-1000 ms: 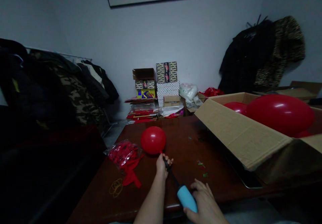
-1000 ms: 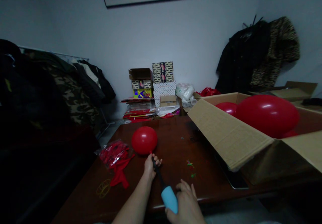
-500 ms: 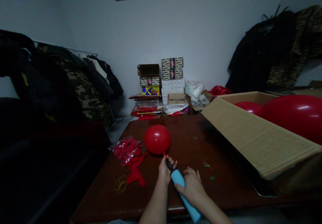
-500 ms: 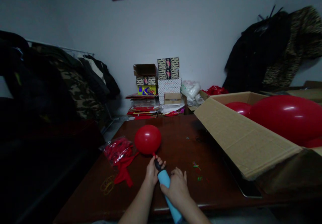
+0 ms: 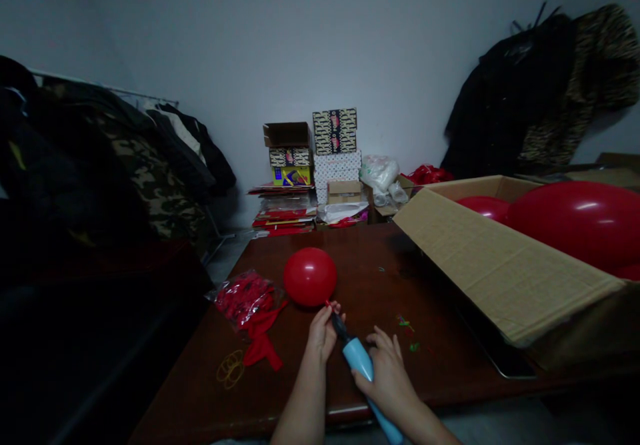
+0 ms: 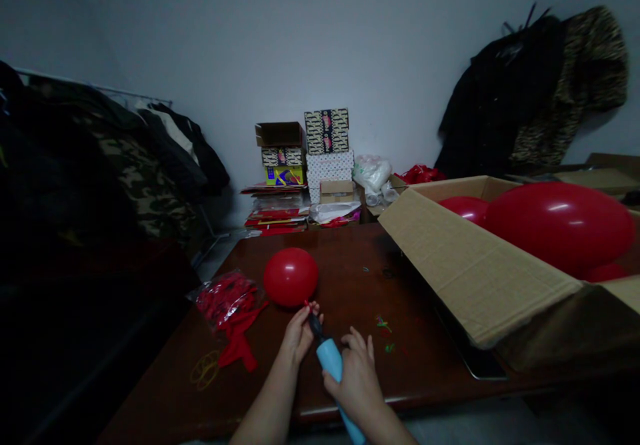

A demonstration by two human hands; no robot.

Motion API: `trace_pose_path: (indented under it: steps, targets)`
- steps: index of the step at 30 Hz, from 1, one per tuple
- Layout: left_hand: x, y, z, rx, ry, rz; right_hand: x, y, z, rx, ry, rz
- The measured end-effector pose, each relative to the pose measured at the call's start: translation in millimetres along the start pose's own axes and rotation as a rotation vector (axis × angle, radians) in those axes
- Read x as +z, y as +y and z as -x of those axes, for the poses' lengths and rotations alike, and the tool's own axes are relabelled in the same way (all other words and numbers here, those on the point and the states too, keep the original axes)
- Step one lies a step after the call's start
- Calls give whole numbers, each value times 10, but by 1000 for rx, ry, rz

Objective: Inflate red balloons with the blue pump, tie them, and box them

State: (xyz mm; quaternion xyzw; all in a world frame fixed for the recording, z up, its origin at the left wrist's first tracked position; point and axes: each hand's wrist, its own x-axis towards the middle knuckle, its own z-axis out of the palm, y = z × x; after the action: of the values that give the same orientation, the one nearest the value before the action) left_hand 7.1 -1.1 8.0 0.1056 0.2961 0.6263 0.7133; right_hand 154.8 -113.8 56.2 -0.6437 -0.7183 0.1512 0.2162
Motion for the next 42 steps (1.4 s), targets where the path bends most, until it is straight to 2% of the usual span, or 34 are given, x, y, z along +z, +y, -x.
trace_pose_path:
  steps: [6,9,12,20,25,31,34,36,40,42]
  targets:
    - [36,42,60,-71,-67,35,79,-5,-42,57,-1,0]
    - [61,50,80,-75,-28,70,114,-32,-57,51,14,10]
    - [80,40,86,-44,20,56,120,-63,-65,53,-1,28]
    - [136,-6,84,36,31,-106,111,-71,-47,62,-8,62]
    - [180,-53,44,10,65,-232,74,-114,-22,55,8,79]
    - [149,-92,8,147,133,-217,-45,-175,107,37,-61,79]
    - [140,-47,23,122,120,-181,-166,-72,306,34,-136,82]
    - [141,-19,37,114,111,-164,-243,77,475,15,-194,82]
    - [153,-34,65,103,105,-137,-336,442,752,16,-390,58]
    - [158,-69,79,81,110,-125,-372,551,821,11,-410,21]
